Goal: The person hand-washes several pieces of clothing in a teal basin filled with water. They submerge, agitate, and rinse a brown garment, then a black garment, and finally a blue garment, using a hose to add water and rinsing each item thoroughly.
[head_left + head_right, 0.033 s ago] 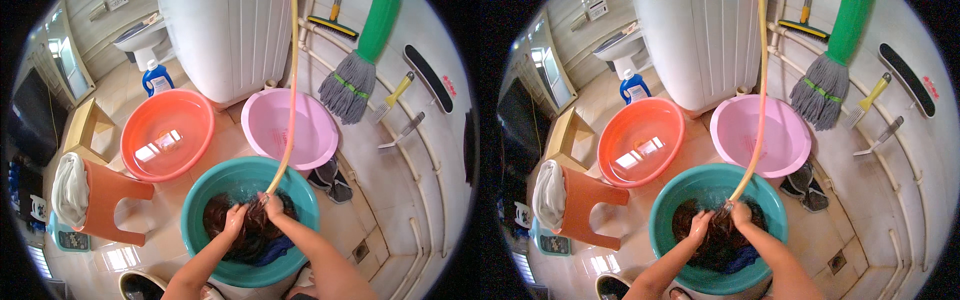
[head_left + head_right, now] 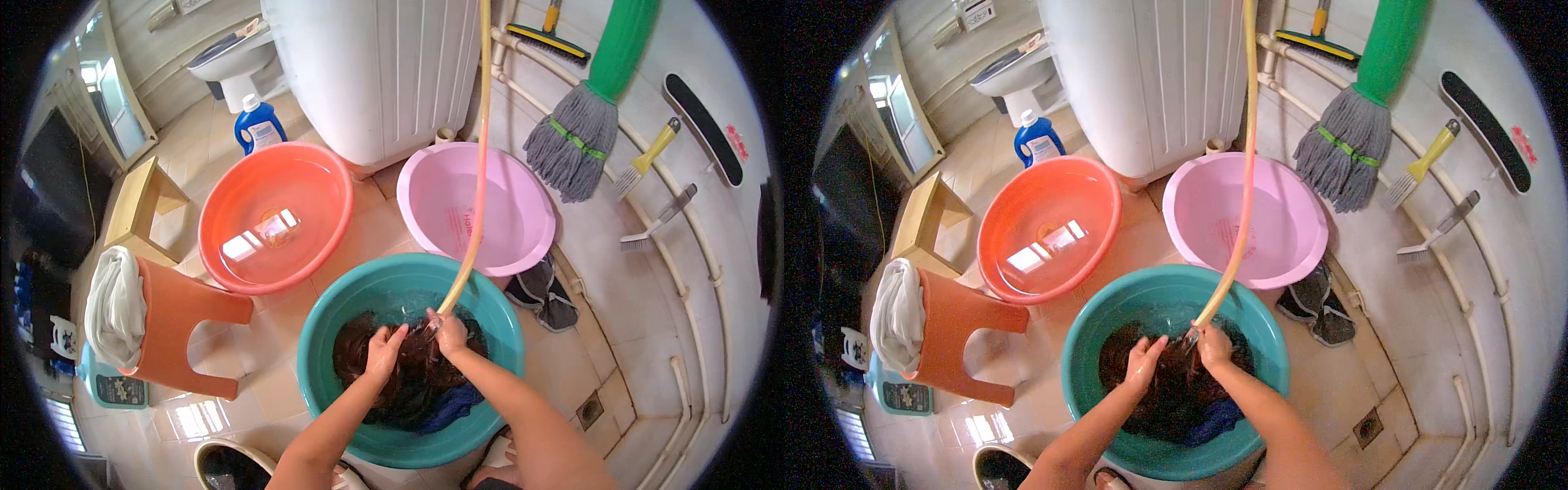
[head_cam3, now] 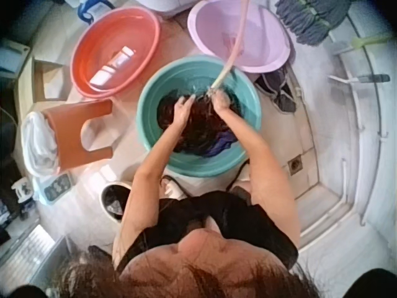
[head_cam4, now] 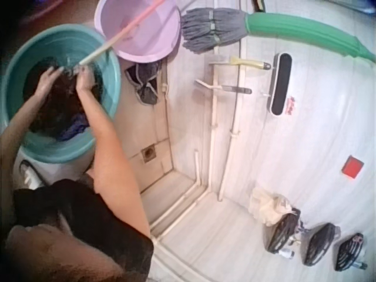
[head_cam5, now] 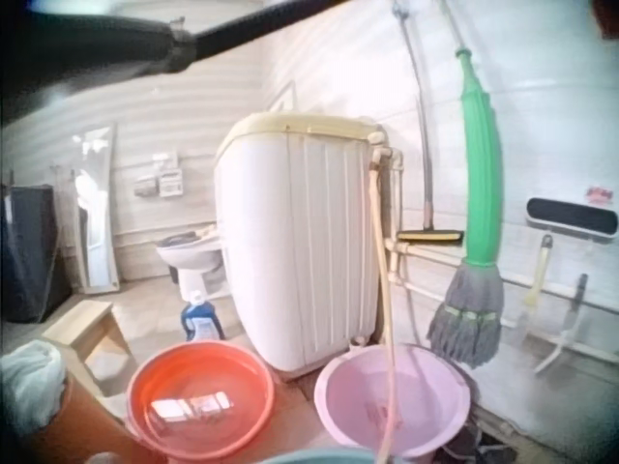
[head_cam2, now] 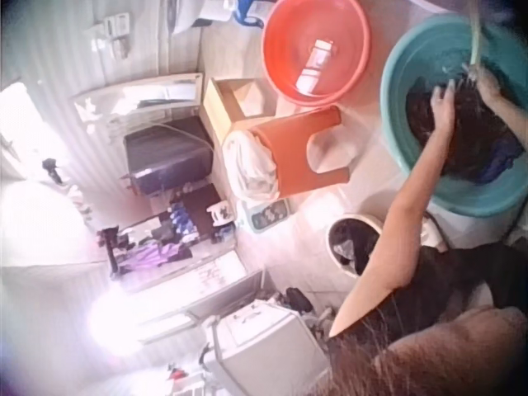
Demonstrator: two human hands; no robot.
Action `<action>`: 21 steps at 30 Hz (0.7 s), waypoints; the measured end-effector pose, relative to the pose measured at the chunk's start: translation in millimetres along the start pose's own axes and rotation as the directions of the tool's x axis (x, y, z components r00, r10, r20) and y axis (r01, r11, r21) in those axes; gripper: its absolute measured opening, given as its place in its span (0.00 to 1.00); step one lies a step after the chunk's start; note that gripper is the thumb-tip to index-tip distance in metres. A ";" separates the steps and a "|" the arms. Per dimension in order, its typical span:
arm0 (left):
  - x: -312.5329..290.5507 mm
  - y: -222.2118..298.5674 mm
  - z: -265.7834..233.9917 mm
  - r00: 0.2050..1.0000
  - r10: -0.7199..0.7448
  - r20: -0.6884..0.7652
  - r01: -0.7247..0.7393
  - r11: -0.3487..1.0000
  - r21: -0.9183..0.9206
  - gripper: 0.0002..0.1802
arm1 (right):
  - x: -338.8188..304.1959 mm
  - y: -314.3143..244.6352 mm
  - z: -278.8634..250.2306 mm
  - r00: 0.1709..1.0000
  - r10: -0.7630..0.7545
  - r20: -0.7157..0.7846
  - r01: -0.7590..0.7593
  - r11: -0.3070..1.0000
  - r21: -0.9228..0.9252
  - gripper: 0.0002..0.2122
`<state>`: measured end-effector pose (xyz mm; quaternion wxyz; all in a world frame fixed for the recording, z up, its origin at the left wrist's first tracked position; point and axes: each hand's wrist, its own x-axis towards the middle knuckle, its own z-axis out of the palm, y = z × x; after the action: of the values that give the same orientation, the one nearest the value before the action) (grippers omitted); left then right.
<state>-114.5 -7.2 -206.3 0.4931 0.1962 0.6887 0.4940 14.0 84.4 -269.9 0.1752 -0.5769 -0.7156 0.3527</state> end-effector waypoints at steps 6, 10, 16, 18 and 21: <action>53.0 -93.9 -28.8 0.999 -0.030 -0.023 0.038 0.880 0.474 0.37 | -22.9 -16.6 0.6 0.743 -0.306 0.595 0.605 0.687 -0.402 0.25; 52.9 -79.8 -12.4 0.991 -0.133 -0.001 0.118 0.880 0.460 0.43 | 14.7 26.9 56.6 0.953 -0.008 0.302 0.032 0.997 -0.075 0.23; 47.8 -76.0 -32.5 0.909 -0.322 0.266 0.415 0.767 -0.489 0.36 | -43.2 -60.1 22.6 0.952 -0.174 0.252 0.145 0.981 0.129 0.19; 46.7 -70.2 -35.8 0.828 -0.461 0.319 0.553 0.576 -0.602 0.32 | -72.1 -83.3 7.5 0.874 -0.433 0.223 0.356 0.881 0.313 0.14; 60.4 -114.4 -42.5 0.728 0.182 0.661 0.591 0.322 -0.740 0.28 | -92.3 -96.6 7.9 0.812 -0.557 0.173 0.501 0.818 0.282 0.10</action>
<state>-153.2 -31.9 -334.5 0.7785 -0.0607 0.0875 0.6185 -33.8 -13.9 -192.6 0.2396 -0.2811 -0.8203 0.4367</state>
